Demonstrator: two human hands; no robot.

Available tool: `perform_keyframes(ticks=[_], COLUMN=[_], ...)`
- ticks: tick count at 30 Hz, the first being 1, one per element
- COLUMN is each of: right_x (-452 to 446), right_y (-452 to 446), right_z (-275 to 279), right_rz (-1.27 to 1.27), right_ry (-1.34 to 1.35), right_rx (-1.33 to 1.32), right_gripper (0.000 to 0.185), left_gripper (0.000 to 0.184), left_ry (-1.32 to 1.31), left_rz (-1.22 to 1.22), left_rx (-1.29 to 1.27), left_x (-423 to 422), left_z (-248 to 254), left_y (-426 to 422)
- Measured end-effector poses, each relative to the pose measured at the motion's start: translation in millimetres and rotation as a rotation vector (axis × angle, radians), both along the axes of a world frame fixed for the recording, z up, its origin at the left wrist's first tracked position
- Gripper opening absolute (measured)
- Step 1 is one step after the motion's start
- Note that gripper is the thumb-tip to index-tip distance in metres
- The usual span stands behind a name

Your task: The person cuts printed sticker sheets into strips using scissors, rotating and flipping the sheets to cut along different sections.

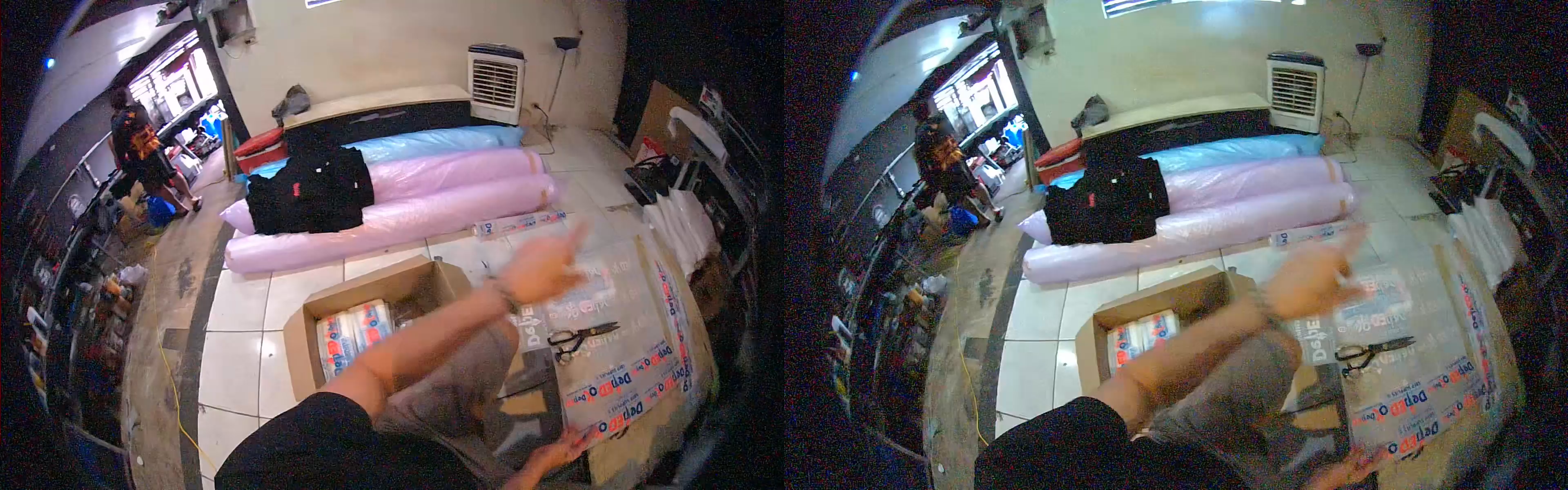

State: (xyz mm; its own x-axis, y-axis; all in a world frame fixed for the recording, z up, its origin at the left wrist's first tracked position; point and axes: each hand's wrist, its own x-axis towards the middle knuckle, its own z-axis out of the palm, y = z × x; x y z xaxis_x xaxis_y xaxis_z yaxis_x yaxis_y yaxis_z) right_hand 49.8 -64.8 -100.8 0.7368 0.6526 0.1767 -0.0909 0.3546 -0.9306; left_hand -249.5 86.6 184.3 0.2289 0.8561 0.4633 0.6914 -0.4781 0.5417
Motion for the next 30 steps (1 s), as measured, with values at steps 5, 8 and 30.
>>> perform_keyframes(ticks=[5,8,30], right_x=[25,10,1], right_y=[9,7,-5], right_z=[-36,-20,0], right_rz=[-0.006,-0.055,0.023], right_ry=[-0.003,-0.104,-0.028], right_rx=[-0.127,-0.1,-0.088], right_gripper=[0.053,0.052,0.058], left_gripper=[0.082,0.068,0.031], left_ry=[0.101,-0.167,0.185], left_rz=[0.636,0.623,-0.213], left_rx=[0.347,0.464,0.204], left_x=[-110,-100,9], left_z=[98,126,43], left_y=[-120,-183,-141])
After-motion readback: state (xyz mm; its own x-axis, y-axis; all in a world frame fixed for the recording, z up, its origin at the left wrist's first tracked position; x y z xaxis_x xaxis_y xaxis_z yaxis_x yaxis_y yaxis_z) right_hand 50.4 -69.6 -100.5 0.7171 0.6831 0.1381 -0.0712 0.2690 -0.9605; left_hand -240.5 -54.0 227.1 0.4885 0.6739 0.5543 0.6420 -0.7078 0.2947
